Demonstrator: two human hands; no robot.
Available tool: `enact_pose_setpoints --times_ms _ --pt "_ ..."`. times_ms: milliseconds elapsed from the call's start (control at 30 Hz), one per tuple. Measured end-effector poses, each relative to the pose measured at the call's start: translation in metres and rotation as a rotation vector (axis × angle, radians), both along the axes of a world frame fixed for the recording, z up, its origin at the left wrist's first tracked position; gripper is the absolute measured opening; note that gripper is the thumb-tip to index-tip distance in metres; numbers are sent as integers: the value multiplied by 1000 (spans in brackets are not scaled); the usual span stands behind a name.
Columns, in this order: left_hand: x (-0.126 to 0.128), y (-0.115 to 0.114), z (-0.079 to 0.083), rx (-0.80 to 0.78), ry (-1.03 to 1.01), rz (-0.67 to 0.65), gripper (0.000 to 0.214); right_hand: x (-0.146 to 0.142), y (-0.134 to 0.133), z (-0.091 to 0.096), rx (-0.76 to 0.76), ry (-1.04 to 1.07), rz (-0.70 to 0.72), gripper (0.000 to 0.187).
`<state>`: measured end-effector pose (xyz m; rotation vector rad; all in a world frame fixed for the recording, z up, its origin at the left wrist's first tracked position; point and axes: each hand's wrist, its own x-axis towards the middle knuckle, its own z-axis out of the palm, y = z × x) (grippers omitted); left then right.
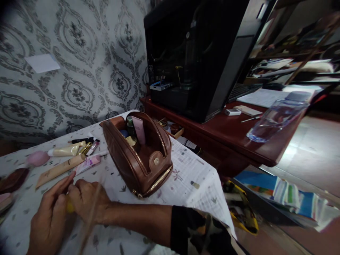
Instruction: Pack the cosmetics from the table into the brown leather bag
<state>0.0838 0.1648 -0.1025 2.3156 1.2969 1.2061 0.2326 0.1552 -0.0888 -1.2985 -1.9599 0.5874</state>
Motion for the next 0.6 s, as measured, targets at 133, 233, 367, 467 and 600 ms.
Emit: enact_pose_setpoints --times_ms 133,233,367,467,600 --pt "3 -6 1 115 46 -20 43 0 3 -6 -8 -39 49 21" --pt "7 -9 6 205 83 -90 50 -3 7 -6 -336 322 -16 22" --pt "10 -1 10 367 173 -263 59 -10 13 -5 -683 729 -76 48" --pt "7 7 10 371 191 -226 59 -10 12 2 -678 872 -112 49" --pt "2 12 17 151 157 19 50 -1 2 21 -434 924 -145 31"
